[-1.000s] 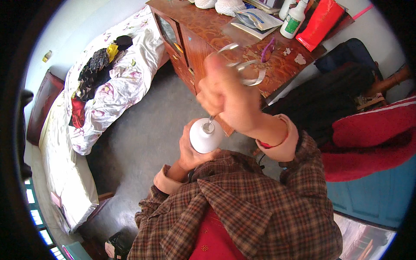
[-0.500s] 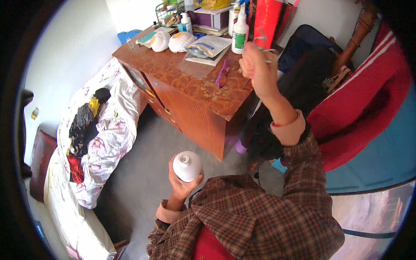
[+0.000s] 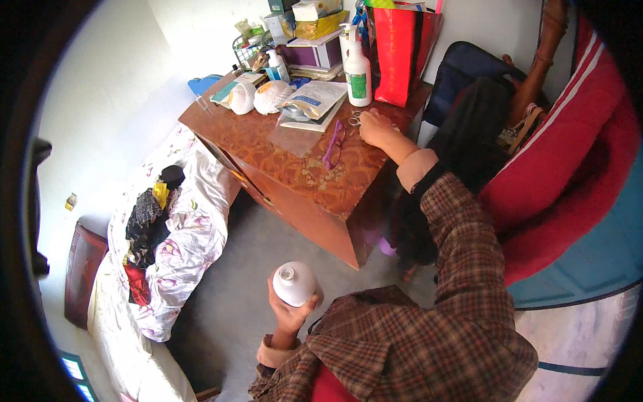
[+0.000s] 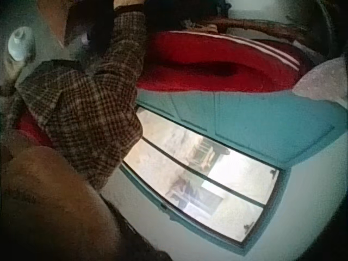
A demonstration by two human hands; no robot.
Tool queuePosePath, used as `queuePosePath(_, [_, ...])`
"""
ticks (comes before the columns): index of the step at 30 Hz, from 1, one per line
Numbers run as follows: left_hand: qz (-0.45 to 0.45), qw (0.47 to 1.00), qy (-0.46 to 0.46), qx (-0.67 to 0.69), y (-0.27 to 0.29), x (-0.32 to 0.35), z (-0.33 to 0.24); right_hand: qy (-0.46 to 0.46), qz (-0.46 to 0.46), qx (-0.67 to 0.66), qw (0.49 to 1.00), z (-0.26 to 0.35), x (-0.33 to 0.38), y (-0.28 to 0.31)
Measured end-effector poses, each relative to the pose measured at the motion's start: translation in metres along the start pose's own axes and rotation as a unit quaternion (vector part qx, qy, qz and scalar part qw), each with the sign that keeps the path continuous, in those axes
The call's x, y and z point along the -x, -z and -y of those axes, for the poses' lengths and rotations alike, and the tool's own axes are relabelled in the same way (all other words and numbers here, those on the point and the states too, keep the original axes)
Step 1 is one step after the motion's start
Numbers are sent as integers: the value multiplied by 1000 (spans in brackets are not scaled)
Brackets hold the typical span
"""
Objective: The person retrieves a white plastic bottle from a cabinet, removes the pump dispenser, and places it on a table. They then insert a thin stick into the bottle, retrieve a screwdriver, and use it to tighten the pump mechanism before reattaching the pump to the bottle.
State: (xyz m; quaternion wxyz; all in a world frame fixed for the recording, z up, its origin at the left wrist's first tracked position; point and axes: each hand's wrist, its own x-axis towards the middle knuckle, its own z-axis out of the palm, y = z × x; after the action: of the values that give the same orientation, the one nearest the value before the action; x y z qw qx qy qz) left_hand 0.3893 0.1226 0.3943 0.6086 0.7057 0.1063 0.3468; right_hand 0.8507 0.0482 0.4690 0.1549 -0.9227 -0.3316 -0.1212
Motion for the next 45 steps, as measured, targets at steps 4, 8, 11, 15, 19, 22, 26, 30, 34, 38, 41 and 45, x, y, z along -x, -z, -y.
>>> queuePosePath(4, [-5,1000,-4,-19,-6,0,-3,68,-60,11,996,10,-4,-1])
queuePosePath(8, [15,1000,4,27,-10,1,-11,58,-105,14,993,27,14,23])
queuePosePath(11, [36,998,17,53,-6,8,-13,77,-225,-132,962,46,61,40])
queuePosePath(15, [97,994,-9,43,4,22,-3,86,-182,-433,879,89,188,43])
queuePosePath(19, [243,967,-39,59,3,36,9,-15,-71,-490,869,120,340,47])
queuePosePath(22, [343,932,-38,109,-16,56,-1,-165,-25,-523,836,137,443,65])
queuePosePath(26, [480,849,39,218,-68,98,-38,-267,-71,-470,838,145,549,100])
queuePosePath(30, [566,769,70,289,-140,146,-76,-370,-216,-486,761,119,640,141])
queuePosePath(34, [625,705,109,317,-223,209,-110,-425,-317,-426,734,75,730,191])
queuePosePath(38, [673,660,124,311,-315,306,-160,-458,-402,-346,713,33,837,256])
queuePosePath(41, [721,610,124,304,-377,376,-202,-494,-455,-373,640,0,920,309])
queuePosePath(45, [771,551,127,293,-440,430,-247,-492,-529,-330,607,-56,993,365])
